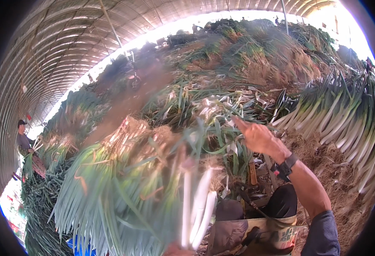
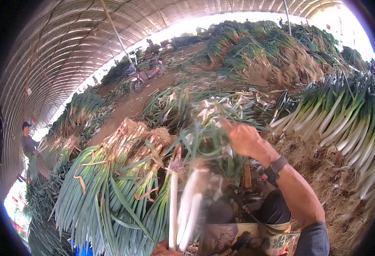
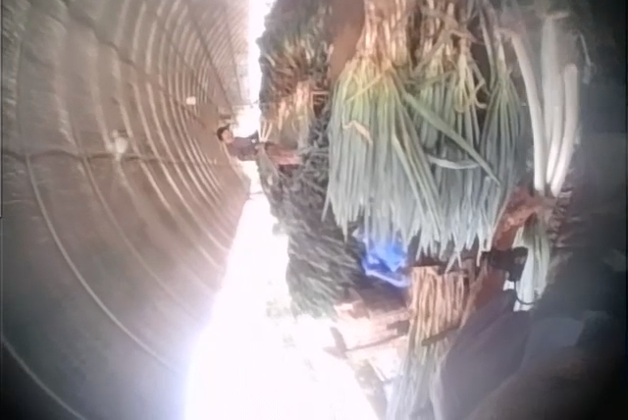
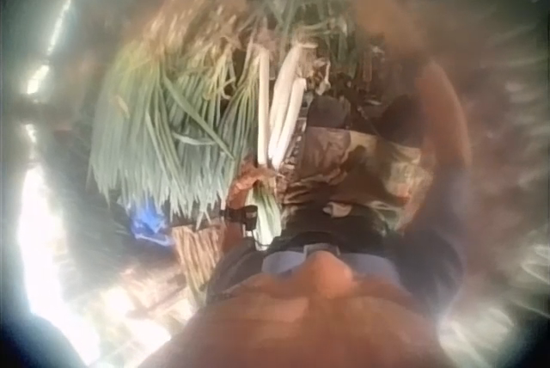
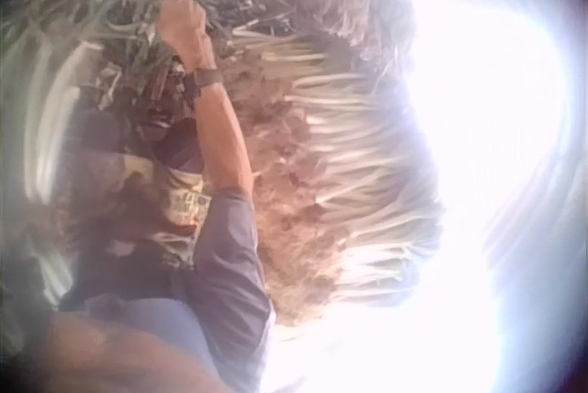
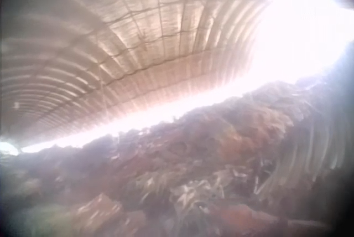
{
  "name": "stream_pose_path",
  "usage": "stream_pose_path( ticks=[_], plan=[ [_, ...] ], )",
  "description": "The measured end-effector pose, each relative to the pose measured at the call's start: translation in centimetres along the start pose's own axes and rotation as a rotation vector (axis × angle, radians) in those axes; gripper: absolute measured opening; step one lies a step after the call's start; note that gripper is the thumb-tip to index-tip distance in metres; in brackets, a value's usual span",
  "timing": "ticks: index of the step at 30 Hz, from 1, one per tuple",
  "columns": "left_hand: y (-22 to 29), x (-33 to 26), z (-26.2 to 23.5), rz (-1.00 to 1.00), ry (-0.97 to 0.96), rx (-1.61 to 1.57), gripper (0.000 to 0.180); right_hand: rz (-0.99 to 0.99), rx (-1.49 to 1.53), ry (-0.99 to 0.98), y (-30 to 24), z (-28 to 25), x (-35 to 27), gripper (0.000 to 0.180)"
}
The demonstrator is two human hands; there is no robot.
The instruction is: The person cleans leeks by peeling away the outer layers by hand, trimming the roots with shears, and placing the finished leeks onto a pile.
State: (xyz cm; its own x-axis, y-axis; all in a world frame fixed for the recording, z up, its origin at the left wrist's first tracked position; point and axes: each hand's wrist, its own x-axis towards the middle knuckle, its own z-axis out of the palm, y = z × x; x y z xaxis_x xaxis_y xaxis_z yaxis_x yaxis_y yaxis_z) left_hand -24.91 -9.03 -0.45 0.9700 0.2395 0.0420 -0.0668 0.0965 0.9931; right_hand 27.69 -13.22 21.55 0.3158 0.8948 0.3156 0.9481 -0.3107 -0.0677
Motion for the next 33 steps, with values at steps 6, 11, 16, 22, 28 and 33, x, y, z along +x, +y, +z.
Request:
stream_pose_path(
  ticks=[6, 11, 16, 22, 28, 33],
  plan=[
    [-7.4, -2.2, -1.9, 0.225, -0.070, -0.344, 0.083, -0.066, 0.552, -0.406, -7.9, -0.6, 0.5, 0.041],
    [-7.4, -0.1, -0.3, 0.118, -0.097, -0.279, 0.078, -0.297, -0.002, 0.243, -7.0, 4.1, 0.3, 0.010],
    [-9.4, -2.6, -0.4, -0.078, 0.193, 0.001, 0.080, -0.041, 0.020, 0.091, 0.1, -0.3, 2.2, 0.048],
    [0.8, 3.0, -1.9, -0.383, 0.087, 0.135, 0.070, -0.325, -0.110, 0.209, -2.3, -1.1, -3.7, 0.051],
    [5.1, 7.0, -3.0, -0.260, 0.166, 0.125, 0.058, -0.683, -0.206, 0.205, -7.1, -0.9, -5.1, 0.055],
    [11.0, 15.0, -0.1, -0.513, 0.225, 0.198, 0.089, -0.898, -0.315, 0.075, -12.9, 0.0, -7.6, 0.069]
  ],
)
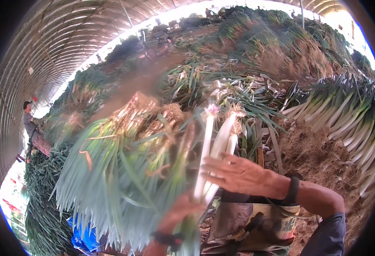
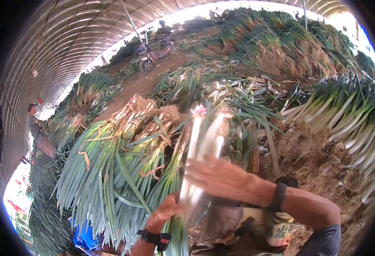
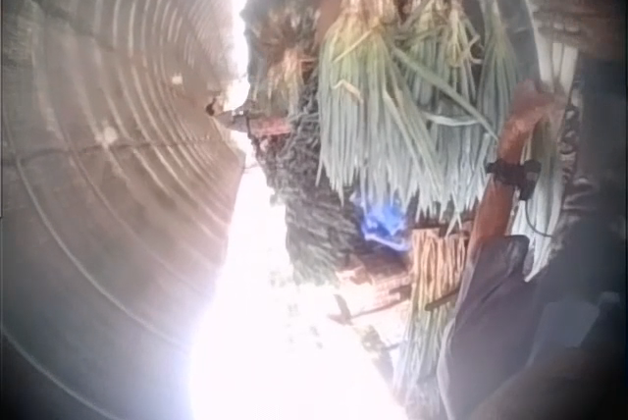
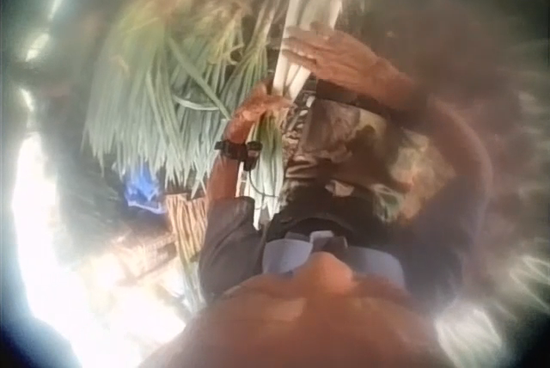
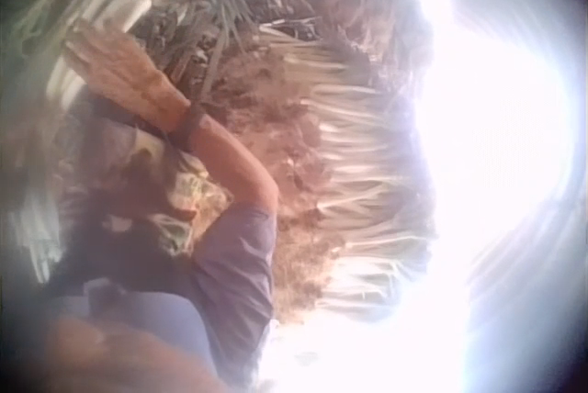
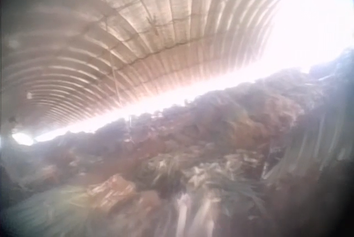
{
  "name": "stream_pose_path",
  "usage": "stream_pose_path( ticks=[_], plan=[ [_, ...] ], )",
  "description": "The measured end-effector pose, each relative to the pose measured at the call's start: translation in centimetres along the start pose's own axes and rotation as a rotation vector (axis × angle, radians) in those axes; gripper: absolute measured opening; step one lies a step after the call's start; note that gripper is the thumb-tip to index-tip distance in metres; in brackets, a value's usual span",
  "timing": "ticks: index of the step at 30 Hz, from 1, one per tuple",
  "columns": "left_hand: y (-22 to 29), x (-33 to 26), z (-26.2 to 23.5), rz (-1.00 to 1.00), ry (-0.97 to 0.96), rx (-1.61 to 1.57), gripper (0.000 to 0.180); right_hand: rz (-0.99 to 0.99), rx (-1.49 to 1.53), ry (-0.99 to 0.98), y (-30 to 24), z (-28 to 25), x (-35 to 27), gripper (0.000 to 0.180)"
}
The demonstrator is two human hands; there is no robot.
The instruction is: The person cleans leeks by peeling away the outer layers by hand, trimming the roots with shears, and placing the finished leeks onto a pile.
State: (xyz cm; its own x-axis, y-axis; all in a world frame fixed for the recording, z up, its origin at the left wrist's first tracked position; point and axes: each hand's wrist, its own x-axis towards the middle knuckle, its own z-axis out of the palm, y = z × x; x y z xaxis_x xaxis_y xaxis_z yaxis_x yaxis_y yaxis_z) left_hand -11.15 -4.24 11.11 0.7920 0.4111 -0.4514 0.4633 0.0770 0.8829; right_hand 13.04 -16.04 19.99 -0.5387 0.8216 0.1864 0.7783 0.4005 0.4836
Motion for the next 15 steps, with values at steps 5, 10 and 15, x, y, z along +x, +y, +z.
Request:
stream_pose_path(
  ticks=[5, 10, 15],
  plan=[
    [0.3, 1.2, 1.4, 0.234, -0.079, -0.089, 0.084, -0.129, 0.000, 0.126, -0.3, 3.1, 1.3, 0.047],
    [2.9, 2.3, 1.0, 0.194, -0.203, 0.057, 0.084, -0.118, -0.057, 0.308, 1.2, 2.8, 0.4, 0.015],
    [0.6, 0.8, 0.2, 0.094, -0.171, 0.278, 0.088, -0.023, -0.082, 0.256, 2.5, 1.2, -1.6, 0.016]
  ],
)
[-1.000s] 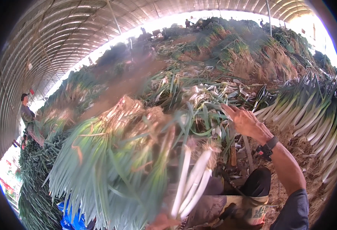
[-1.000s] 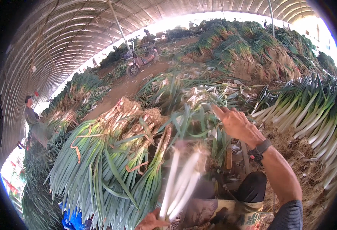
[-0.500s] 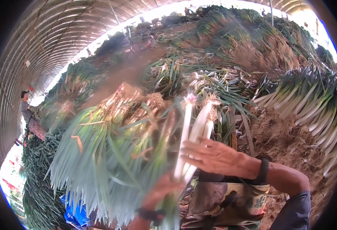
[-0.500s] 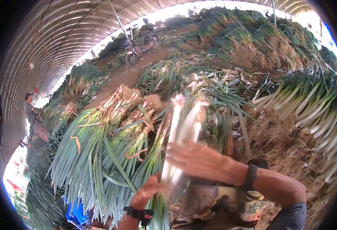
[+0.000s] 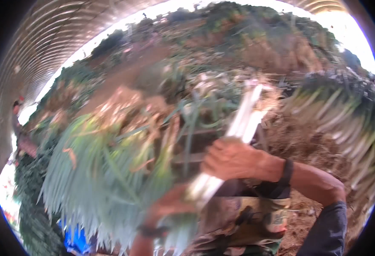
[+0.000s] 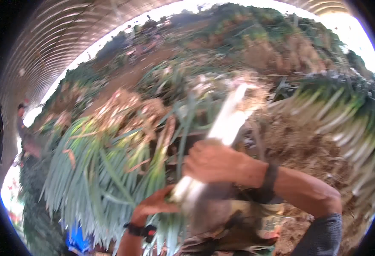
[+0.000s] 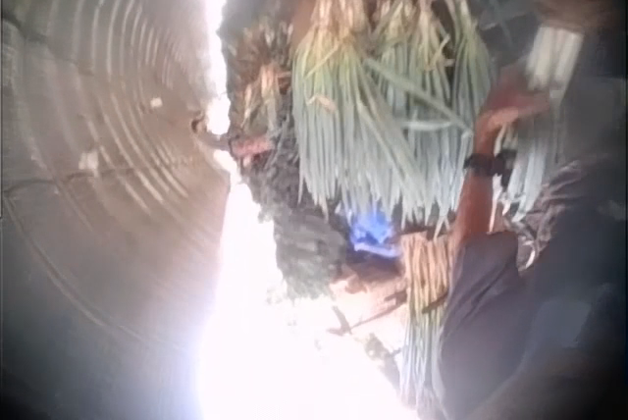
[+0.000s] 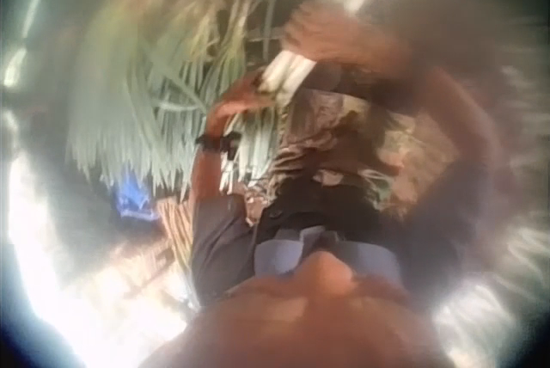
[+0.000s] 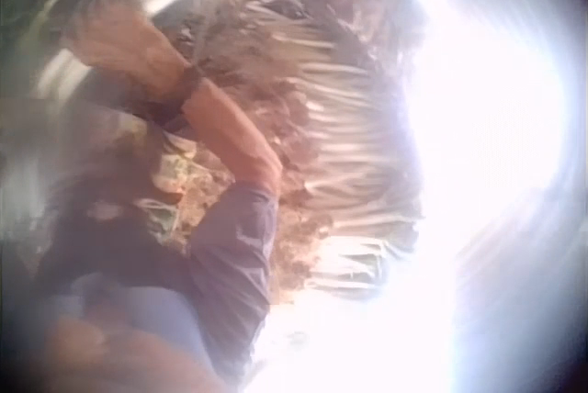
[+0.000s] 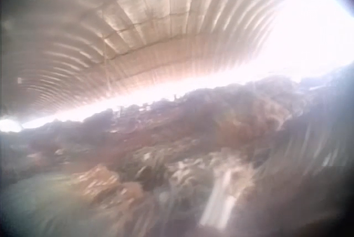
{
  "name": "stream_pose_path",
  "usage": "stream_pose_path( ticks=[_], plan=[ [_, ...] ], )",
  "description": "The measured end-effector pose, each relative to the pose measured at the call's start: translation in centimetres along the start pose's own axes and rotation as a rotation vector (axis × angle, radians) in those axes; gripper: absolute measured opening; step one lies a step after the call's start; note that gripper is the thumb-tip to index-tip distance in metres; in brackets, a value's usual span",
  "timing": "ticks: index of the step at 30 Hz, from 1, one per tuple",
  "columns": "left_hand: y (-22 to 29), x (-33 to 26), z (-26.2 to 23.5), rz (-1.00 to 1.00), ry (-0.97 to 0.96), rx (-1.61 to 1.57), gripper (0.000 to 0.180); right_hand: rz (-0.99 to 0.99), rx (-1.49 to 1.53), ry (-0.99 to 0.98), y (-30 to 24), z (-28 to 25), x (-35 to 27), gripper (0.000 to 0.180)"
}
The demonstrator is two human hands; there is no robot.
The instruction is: The person cleans leeks by peeling away the outer layers by hand, trimming the roots with shears, and placing the finished leeks onto a pile.
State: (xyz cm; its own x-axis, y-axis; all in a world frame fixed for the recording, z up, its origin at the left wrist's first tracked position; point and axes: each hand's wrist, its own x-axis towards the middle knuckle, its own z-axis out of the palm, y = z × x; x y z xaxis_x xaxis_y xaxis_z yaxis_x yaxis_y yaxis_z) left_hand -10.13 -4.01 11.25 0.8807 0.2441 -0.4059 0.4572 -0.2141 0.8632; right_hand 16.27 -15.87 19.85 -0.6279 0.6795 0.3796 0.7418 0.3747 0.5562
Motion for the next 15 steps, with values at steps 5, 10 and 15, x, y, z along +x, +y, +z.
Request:
stream_pose_path(
  ticks=[5, 10, 15],
  plan=[
    [-2.2, -3.1, 3.8, 0.252, 0.326, -0.157, 0.084, 0.056, 0.094, 0.041, -0.1, -1.9, 0.8, 0.009],
    [-1.6, -5.4, 5.2, -0.278, 0.492, 0.394, 0.084, 0.096, -0.170, 0.093, 1.5, -1.6, -0.6, 0.017],
    [-3.3, -5.2, 2.5, -0.253, 0.675, 0.578, 0.069, 0.212, -0.433, -0.023, 6.7, -4.1, -5.4, 0.028]
  ],
)
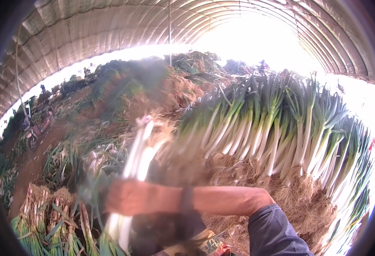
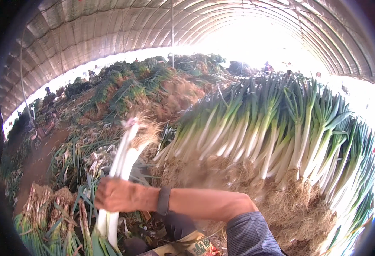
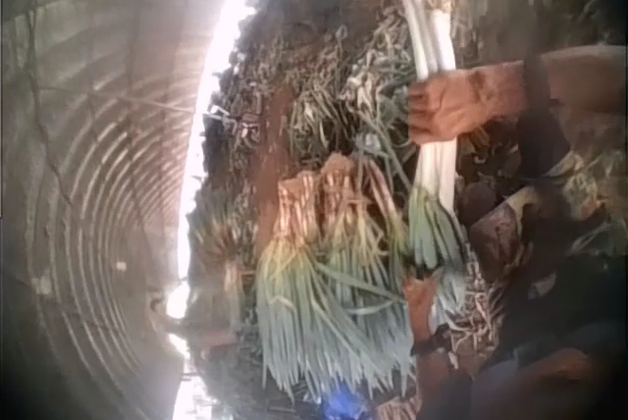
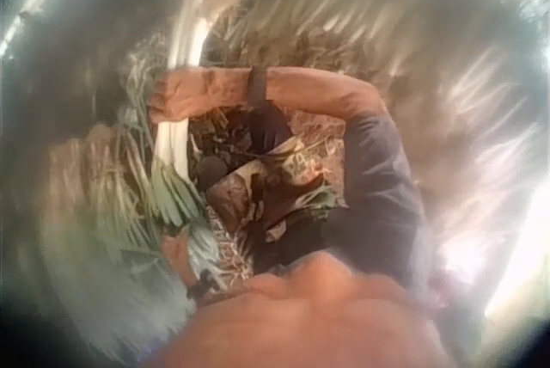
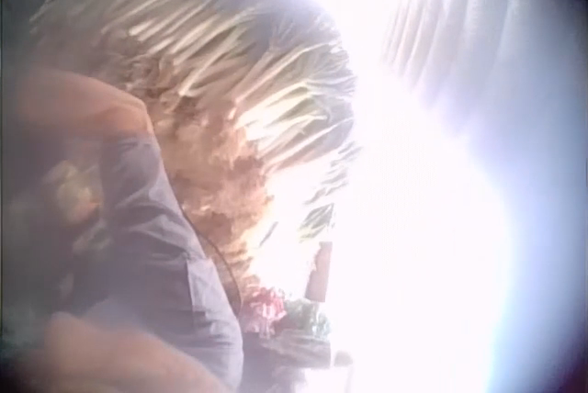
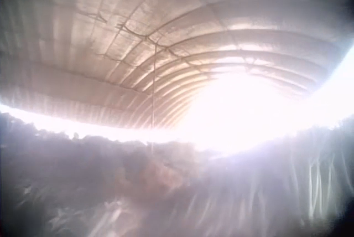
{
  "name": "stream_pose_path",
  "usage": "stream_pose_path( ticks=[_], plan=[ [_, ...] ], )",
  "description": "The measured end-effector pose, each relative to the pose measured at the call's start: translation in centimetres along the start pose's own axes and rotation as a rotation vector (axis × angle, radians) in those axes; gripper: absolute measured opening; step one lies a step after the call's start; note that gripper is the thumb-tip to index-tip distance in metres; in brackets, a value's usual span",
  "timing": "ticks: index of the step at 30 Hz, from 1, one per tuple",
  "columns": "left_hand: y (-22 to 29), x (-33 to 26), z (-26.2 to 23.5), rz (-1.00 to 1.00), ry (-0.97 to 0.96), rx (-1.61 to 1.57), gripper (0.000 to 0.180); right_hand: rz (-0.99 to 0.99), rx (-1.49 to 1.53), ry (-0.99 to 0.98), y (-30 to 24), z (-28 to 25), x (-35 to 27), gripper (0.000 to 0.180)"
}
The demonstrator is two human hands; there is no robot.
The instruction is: The person cleans leeks by peeling away the outer layers by hand, trimming the roots with shears, and placing the finished leeks onto a pile.
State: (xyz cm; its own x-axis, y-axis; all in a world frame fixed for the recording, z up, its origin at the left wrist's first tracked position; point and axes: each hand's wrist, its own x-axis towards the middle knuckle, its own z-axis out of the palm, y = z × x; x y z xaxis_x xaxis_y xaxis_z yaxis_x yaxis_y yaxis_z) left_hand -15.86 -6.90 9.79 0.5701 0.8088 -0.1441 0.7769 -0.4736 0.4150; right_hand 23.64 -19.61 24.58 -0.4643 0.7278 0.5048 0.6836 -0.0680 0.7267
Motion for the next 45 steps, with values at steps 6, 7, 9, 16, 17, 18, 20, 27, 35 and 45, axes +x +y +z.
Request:
stream_pose_path(
  ticks=[6, 7, 9, 16, 17, 18, 20, 27, 35, 45],
  plan=[
    [-11.8, 5.3, 0.7, 0.143, 0.303, 0.174, 0.066, 0.485, 0.155, -0.478, 12.7, -4.9, -7.7, 0.028],
    [-12.7, 6.3, 0.8, 0.169, 0.336, 0.201, 0.066, 0.710, 0.278, -0.598, 14.6, -6.7, -8.8, 0.030],
    [-15.1, 6.6, 0.6, 0.189, 0.396, 0.258, 0.065, 1.088, 0.296, -0.654, 17.2, -6.1, -11.2, 0.031],
    [-6.8, 6.4, 0.8, 0.230, 0.294, 0.905, 0.047, 1.860, 0.062, -0.128, 25.7, -4.0, -26.7, 0.042],
    [-5.5, 5.9, 1.0, 0.211, 0.247, 1.052, 0.045, 1.852, 0.020, -0.093, 26.2, -3.3, -29.2, 0.041],
    [-4.4, 5.9, 1.1, 0.215, 0.205, 1.084, 0.045, 1.942, 0.001, -0.011, 27.1, -2.8, -32.7, 0.043],
    [-2.6, 6.3, 1.5, 0.206, 0.115, 0.972, 0.045, 1.855, 0.217, 0.078, 27.3, -3.3, -39.8, 0.049],
    [1.7, 3.9, 0.8, -0.140, -0.220, 0.409, 0.045, 1.593, 0.016, -0.925, 19.1, 0.4, -41.2, 0.074],
    [4.4, 3.8, 2.5, -0.038, -0.348, 0.112, 0.045, 1.616, -0.048, -1.091, 19.1, 0.8, -39.7, 0.074],
    [-0.7, 2.7, 7.4, 0.140, -0.350, -0.220, 0.027, 0.720, 0.317, -1.139, 5.6, 5.5, -27.0, 0.013]
  ],
)
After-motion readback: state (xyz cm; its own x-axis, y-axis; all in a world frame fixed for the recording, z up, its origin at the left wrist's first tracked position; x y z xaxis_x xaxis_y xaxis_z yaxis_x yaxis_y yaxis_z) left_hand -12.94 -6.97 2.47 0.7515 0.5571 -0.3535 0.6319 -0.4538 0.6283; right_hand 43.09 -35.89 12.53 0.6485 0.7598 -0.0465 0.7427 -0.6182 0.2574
